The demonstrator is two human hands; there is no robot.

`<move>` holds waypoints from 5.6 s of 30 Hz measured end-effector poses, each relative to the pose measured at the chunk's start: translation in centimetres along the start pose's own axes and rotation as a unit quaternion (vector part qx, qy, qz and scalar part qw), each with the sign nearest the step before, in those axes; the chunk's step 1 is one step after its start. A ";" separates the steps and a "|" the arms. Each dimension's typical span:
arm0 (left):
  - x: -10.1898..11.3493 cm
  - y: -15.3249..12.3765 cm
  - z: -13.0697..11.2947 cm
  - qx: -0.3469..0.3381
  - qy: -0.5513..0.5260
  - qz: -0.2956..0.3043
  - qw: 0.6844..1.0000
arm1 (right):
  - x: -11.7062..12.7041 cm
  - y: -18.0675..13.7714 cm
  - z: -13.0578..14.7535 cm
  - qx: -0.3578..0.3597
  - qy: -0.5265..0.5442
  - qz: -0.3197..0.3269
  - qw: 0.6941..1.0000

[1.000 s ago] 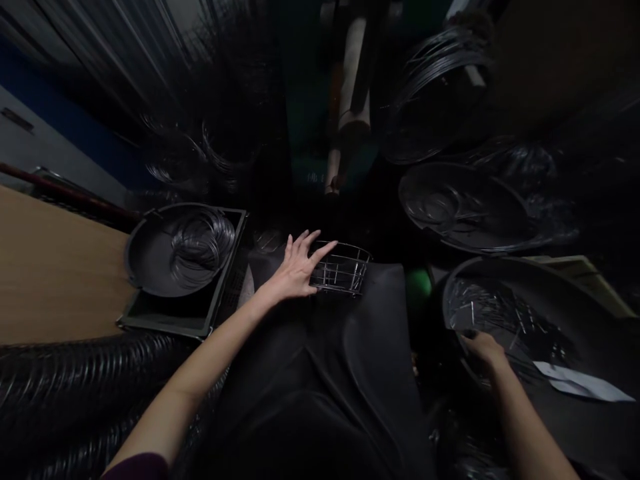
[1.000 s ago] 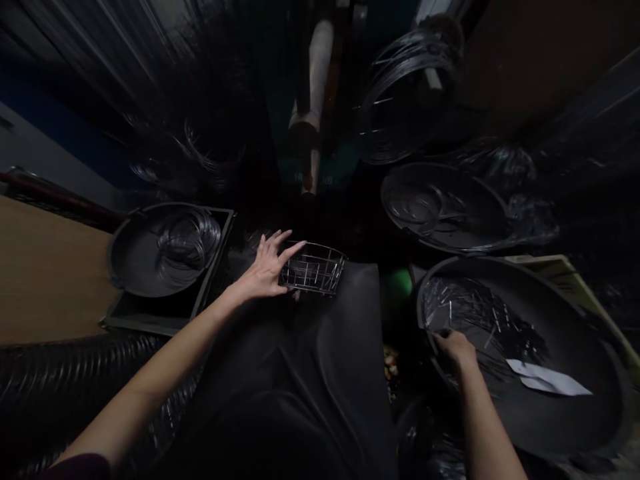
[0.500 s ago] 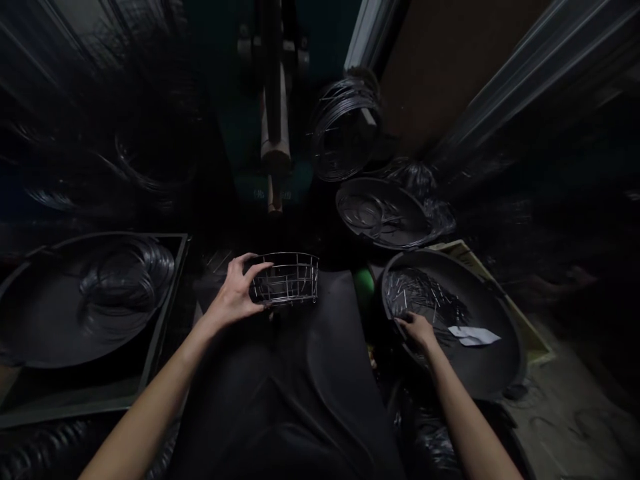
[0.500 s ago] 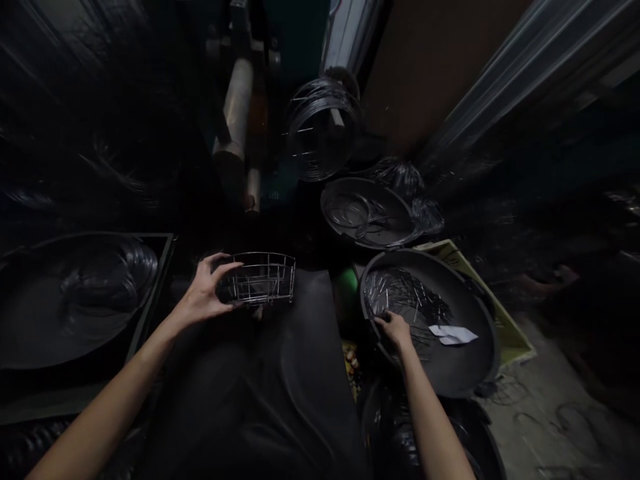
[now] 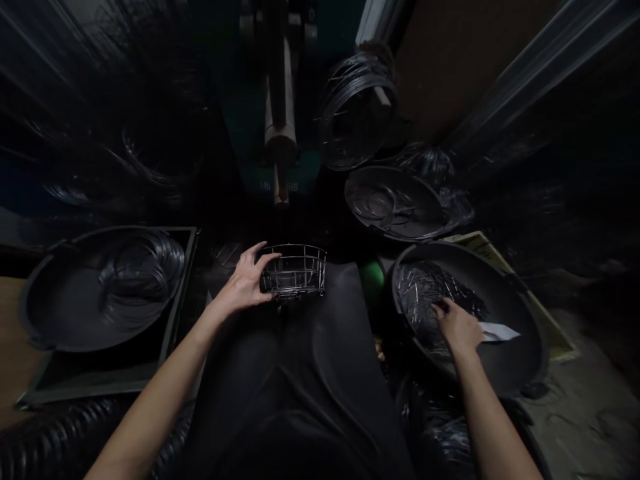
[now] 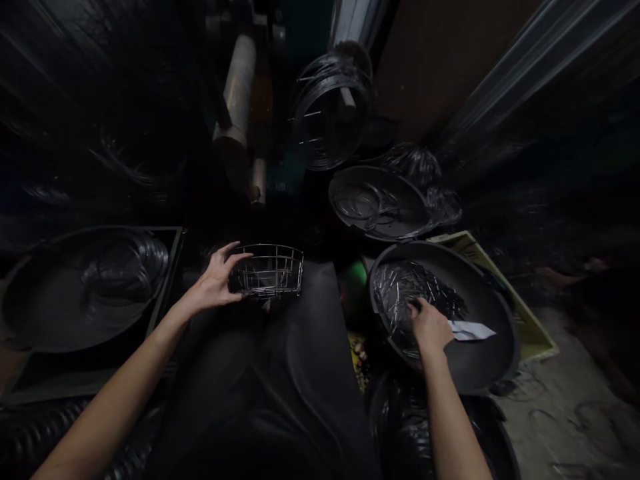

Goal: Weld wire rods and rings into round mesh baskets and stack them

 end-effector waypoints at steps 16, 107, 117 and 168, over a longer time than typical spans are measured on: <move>1.4 1.3 -1.3 -0.004 -0.030 -0.042 0.999 | 5.8 -13.5 15.8 0.355 0.472 0.199 0.782; 5.7 3.3 5.4 -0.062 -0.283 -0.249 0.924 | 8.6 -11.4 16.5 0.409 0.345 0.097 0.839; 5.4 3.9 -0.4 -0.075 -0.007 -0.118 0.990 | 17.7 -13.6 27.9 0.566 0.142 -0.029 0.812; 10.3 13.8 2.1 0.023 -0.055 -0.118 0.991 | 18.1 -7.4 31.7 0.504 0.269 -0.273 0.774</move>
Point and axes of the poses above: each hand's wrist, its own y-axis towards the middle knuckle, its own x-axis out of the back of the hand, z = x × y, the point moved 1 cm from there along y, towards the middle knuckle, and after that the axes turned 13 degrees about -y, right-handed, at the moved point
